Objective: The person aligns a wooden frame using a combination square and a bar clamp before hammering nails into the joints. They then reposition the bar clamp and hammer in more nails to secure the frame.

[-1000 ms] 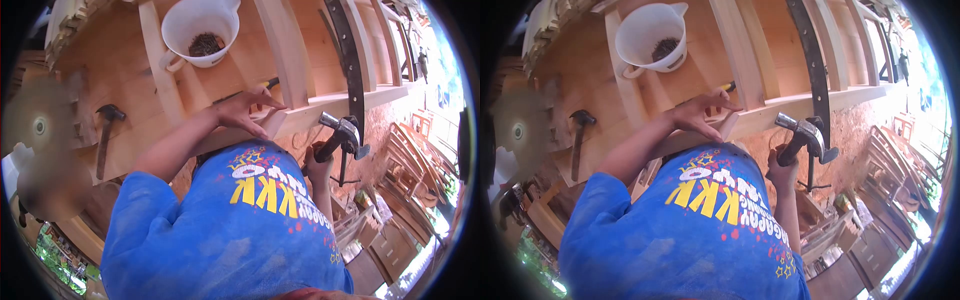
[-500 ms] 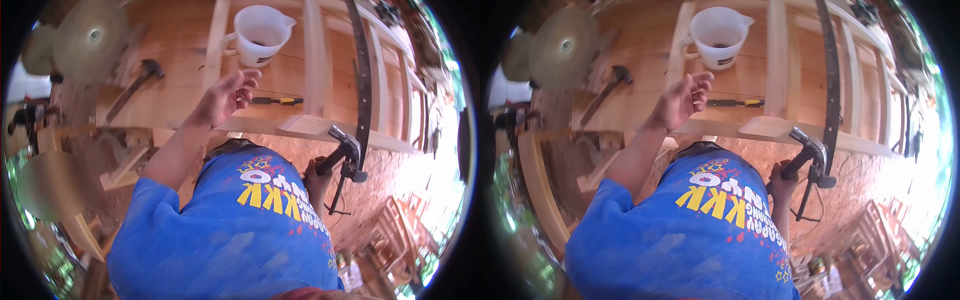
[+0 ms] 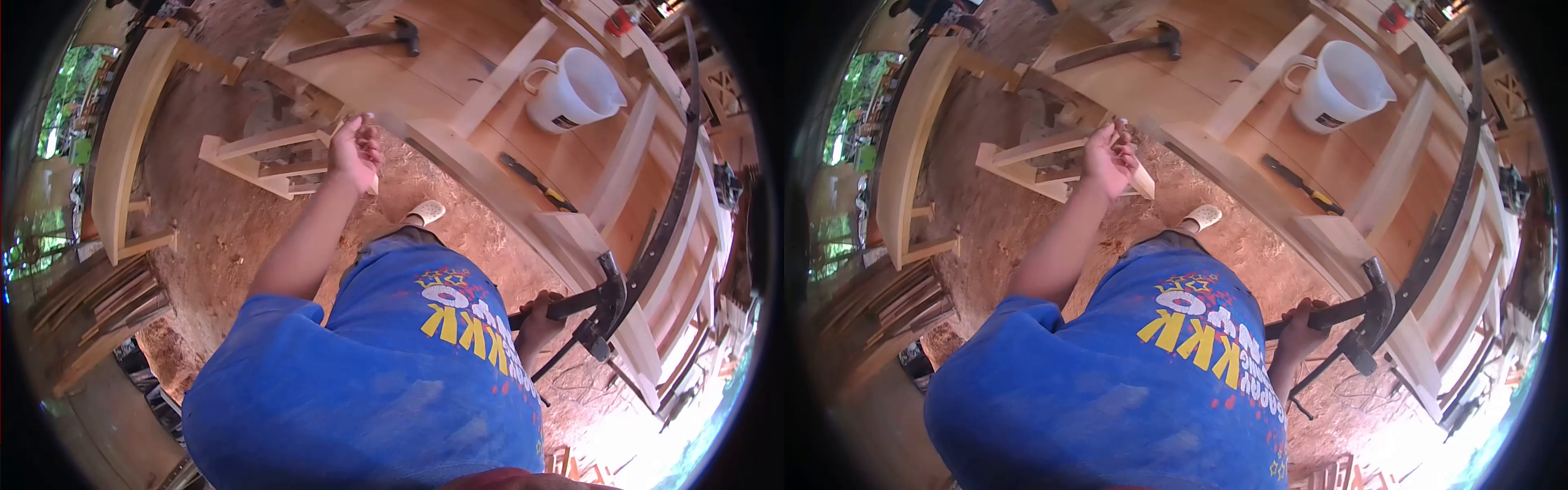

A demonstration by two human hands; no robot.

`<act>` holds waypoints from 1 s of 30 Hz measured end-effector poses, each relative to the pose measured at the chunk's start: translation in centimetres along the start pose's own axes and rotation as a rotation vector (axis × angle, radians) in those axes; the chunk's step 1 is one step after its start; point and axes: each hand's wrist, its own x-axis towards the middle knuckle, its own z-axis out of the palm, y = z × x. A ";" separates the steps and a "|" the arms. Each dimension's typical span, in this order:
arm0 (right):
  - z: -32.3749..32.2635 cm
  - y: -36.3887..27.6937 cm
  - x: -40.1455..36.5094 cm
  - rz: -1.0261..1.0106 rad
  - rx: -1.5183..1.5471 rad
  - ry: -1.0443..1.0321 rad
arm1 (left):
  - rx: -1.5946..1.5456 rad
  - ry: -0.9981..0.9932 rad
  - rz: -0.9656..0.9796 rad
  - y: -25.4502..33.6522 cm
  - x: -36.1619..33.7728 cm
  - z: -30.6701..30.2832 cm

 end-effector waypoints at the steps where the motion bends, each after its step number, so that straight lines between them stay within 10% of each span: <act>1: 0.1 -0.1 -0.1 0.006 -0.005 -0.005 | -0.010 0.089 0.042 0.8 1.3 -1.7; 8: -0.3 -0.3 0.0 0.004 -0.013 0.055 | 0.136 0.199 0.163 8.3 8.5 -8.9; 11: -0.5 -0.7 0.0 -0.003 -0.062 0.065 | 0.636 0.301 0.116 9.2 13.4 -13.8; 14: -0.7 -0.8 -0.1 -0.022 -0.081 0.058 | 1.519 0.369 0.581 7.6 13.4 -15.8; 17: -0.7 -1.1 -0.4 -0.005 -0.082 0.061 | 1.626 0.479 0.663 6.5 12.4 -15.9; 20: -0.3 -1.4 -0.6 0.011 -0.084 0.072 | 1.805 0.591 0.320 6.9 8.0 -11.0; 26: -0.6 0.5 0.2 -0.025 -0.099 0.111 | 1.686 0.325 0.650 5.6 8.6 -12.5; 30: 0.1 0.2 0.1 -0.053 0.012 0.091 | 1.917 0.512 0.385 5.3 7.1 -9.9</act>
